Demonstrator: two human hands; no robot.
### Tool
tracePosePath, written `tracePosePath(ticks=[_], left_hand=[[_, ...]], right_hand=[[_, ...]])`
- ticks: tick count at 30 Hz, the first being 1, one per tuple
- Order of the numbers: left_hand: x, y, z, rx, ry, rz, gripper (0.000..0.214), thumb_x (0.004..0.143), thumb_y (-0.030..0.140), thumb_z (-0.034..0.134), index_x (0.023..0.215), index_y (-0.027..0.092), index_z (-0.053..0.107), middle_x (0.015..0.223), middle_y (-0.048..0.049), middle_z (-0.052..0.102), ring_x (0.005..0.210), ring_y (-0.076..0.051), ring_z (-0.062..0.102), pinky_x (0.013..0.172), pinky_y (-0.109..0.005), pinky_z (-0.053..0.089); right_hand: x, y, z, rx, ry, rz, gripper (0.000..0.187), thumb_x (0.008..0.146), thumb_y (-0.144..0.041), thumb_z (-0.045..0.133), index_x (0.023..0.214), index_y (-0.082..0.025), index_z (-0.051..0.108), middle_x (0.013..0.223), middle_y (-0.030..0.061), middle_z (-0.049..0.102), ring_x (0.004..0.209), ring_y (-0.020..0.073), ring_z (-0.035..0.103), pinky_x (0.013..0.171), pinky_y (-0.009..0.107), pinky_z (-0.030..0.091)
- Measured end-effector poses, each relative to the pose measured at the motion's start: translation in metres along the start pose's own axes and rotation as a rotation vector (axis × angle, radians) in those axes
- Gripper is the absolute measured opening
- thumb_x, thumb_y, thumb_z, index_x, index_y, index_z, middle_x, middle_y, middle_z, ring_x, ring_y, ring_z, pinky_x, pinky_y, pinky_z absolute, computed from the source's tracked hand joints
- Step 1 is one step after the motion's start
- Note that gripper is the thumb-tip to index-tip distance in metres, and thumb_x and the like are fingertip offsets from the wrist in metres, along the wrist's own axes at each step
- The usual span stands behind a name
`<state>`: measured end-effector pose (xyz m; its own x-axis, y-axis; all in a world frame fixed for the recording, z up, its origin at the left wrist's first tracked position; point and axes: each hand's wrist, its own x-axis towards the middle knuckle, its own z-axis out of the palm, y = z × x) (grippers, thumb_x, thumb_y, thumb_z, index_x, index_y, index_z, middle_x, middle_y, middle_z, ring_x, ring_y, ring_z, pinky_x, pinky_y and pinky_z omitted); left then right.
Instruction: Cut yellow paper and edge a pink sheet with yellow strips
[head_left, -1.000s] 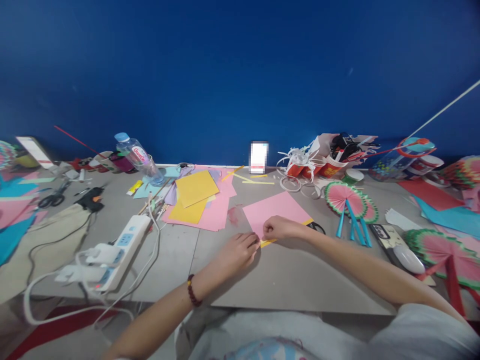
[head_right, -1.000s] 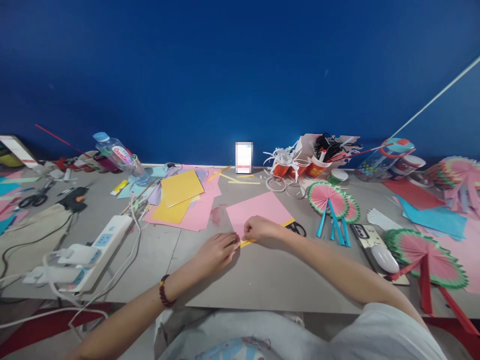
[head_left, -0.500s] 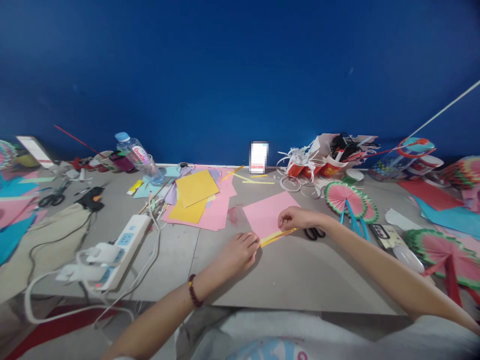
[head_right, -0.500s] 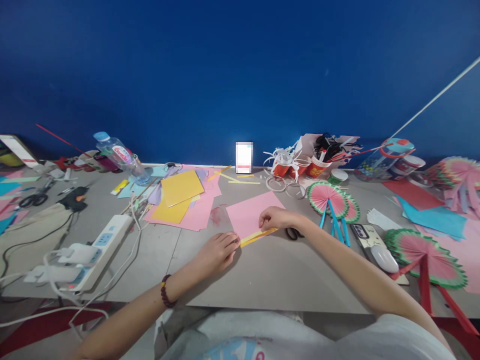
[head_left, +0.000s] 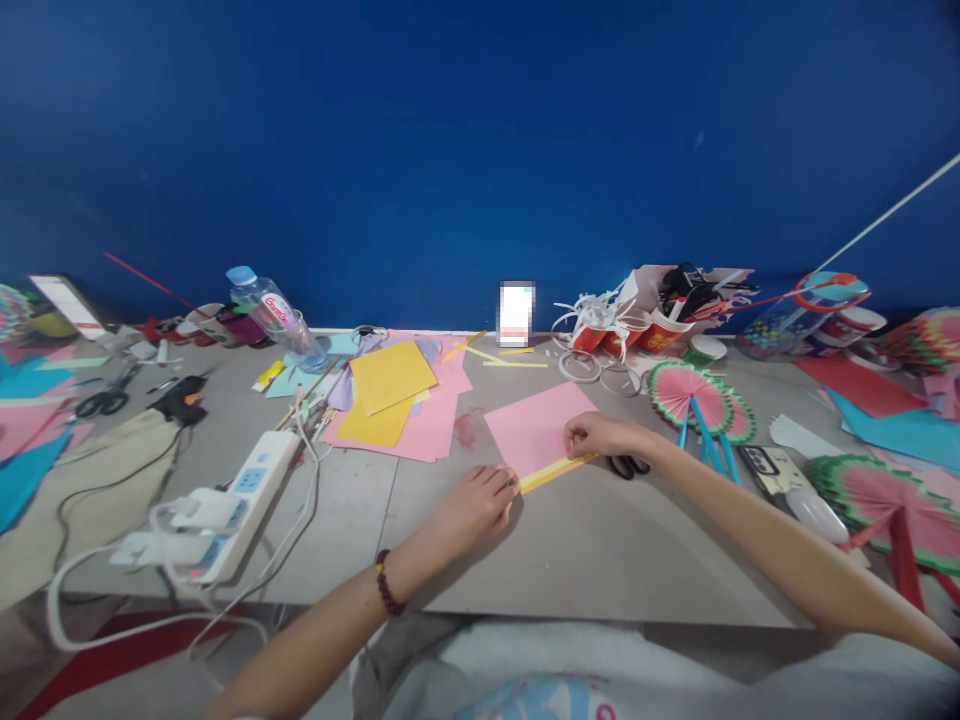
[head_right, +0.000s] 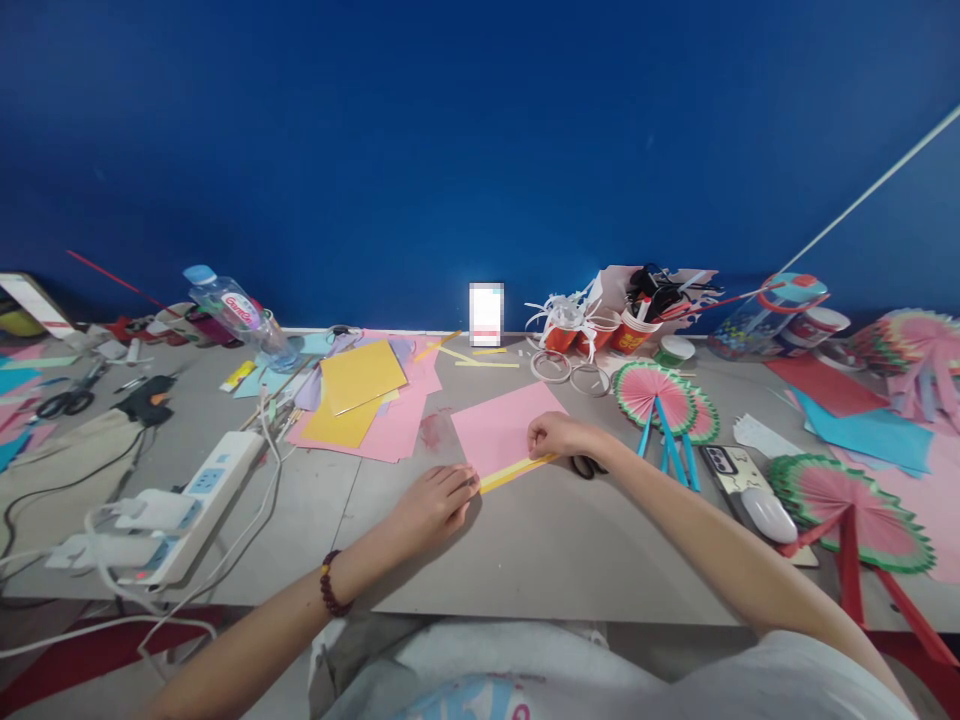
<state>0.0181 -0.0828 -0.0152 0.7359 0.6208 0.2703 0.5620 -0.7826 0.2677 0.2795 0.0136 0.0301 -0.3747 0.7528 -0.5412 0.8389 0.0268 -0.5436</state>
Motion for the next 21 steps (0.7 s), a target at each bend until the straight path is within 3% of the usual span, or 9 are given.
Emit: tracePosePath(ticks=[15, 21], left_hand=[[0.000, 0.000, 0.001, 0.010, 0.010, 0.009, 0.032, 0.081, 0.005, 0.045, 0.110, 0.017, 0.051, 0.111, -0.0089, 0.061, 0.111, -0.022, 0.056, 0.090, -0.037, 0.048], [-0.001, 0.000, 0.000, 0.011, 0.008, 0.008, 0.032, 0.082, 0.006, 0.045, 0.111, 0.018, 0.050, 0.111, -0.0089, 0.061, 0.112, -0.022, 0.055, 0.090, -0.037, 0.047]], right_hand=[[-0.004, -0.013, 0.001, -0.115, 0.043, 0.041, 0.006, 0.063, -0.011, 0.063, 0.066, -0.016, 0.061, 0.062, -0.0014, 0.060, 0.058, 0.0093, 0.052, 0.052, 0.018, 0.036], [-0.002, -0.009, 0.004, -0.050, 0.013, 0.030, 0.008, 0.063, -0.008, 0.058, 0.063, -0.016, 0.057, 0.057, -0.0019, 0.059, 0.054, 0.0097, 0.055, 0.051, 0.019, 0.038]])
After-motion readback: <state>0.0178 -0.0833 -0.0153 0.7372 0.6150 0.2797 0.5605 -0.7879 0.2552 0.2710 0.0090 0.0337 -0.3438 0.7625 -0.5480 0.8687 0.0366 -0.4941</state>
